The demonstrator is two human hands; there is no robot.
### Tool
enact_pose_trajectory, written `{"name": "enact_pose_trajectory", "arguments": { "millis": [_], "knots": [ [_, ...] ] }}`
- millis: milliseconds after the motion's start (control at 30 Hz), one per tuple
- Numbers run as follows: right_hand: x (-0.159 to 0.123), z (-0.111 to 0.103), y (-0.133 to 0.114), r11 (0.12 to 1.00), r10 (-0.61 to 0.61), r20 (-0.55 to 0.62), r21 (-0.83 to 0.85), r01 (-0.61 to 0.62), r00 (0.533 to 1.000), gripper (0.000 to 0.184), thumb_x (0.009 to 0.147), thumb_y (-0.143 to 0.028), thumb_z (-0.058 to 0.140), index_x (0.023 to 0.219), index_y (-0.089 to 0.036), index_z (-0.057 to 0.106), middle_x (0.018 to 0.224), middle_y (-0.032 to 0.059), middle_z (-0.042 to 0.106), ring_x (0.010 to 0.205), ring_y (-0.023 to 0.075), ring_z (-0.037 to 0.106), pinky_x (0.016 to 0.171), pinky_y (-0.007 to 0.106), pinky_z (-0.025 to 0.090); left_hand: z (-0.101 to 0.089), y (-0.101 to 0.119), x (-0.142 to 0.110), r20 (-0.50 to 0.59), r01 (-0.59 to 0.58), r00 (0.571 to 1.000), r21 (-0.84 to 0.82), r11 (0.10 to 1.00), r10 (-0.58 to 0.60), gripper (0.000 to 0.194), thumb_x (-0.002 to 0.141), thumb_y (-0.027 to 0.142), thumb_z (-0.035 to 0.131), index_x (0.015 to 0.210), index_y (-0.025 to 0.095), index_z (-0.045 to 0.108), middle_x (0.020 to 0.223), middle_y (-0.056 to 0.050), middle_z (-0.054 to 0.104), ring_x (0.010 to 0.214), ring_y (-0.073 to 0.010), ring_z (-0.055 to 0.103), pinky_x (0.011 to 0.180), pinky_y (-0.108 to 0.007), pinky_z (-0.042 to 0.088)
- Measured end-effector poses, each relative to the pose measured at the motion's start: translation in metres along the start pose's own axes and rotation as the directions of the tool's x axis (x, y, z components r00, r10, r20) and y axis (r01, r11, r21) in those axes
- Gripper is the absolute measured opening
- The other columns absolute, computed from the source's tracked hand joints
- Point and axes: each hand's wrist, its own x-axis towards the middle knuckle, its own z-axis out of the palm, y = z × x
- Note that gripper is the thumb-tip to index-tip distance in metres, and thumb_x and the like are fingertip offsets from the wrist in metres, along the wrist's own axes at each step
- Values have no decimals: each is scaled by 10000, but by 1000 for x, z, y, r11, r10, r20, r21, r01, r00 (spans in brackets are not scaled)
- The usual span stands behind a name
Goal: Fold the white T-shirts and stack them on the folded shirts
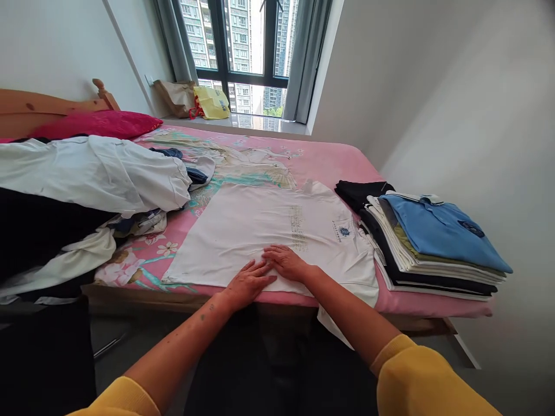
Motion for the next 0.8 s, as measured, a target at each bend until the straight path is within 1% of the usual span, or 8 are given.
{"name": "enact_pose_trajectory", "arguments": {
  "millis": [133,233,300,367,433,567,667,800],
  "knots": [
    [24,7,11,961,266,27,-79,-264,964,439,883,-217,439,1321,-190,457,1432,80,385,1347,217,289,1107,446,225,-5,18,-11,70,20,998,-180,983,-8,526,755,8,424,1150,293,623,1301,9,554,1249,-170,461,1081,-399,329],
    [18,13,-6,972,231,53,-63,-227,972,449,902,-232,397,1349,-214,421,1439,58,378,1359,221,263,1108,477,200,-17,23,-10,58,54,998,-331,942,-37,461,731,11,425,1012,263,689,1066,22,694,1029,-122,616,948,-276,459],
    [1,18,-27,987,155,88,-52,-151,984,458,906,-246,389,1363,-223,401,1452,55,356,1363,235,253,1107,507,172,-23,16,-9,-41,124,989,-319,940,-145,391,779,54,417,983,241,693,980,4,713,952,-121,637,885,-261,486],
    [-18,17,-49,997,75,115,-28,-73,990,459,894,-258,419,1350,-210,421,1437,69,380,1345,240,292,1102,488,191,-23,3,-12,-168,259,941,-198,945,-293,341,834,128,422,1057,215,665,1100,-54,673,1068,-174,589,951,-344,446],
    [-33,10,-64,999,-2,163,37,-4,987,371,891,-272,437,1246,-226,535,1302,57,540,1240,209,446,1052,398,310,-19,-9,-23,-208,360,909,-47,932,-361,350,867,218,443,1178,227,603,1292,-100,555,1232,-253,467,1035,-490,335],
    [-27,-11,-67,992,53,95,111,-64,994,291,929,-294,385,1092,-251,622,1038,25,676,1001,156,599,907,299,428,-18,-15,-50,-48,277,961,73,958,-274,391,900,318,427,1281,370,494,1438,-54,394,1334,-303,321,1035,-652,173],
    [-4,-6,-57,982,186,-26,22,-186,982,401,926,-316,394,1305,-206,463,1346,85,490,1273,195,402,1058,391,294,-32,-19,-51,25,225,974,-5,974,-225,331,920,337,381,1179,356,586,1284,-33,569,1192,-227,504,1048,-552,266],
    [6,26,-62,972,227,132,-87,-217,965,554,916,-366,381,1423,-160,288,1500,101,239,1395,249,148,1119,508,77,-41,-43,-34,-84,321,944,6,947,-319,379,915,348,371,1193,223,596,1242,-93,594,1166,-211,521,1016,-411,368]
  ]
}}
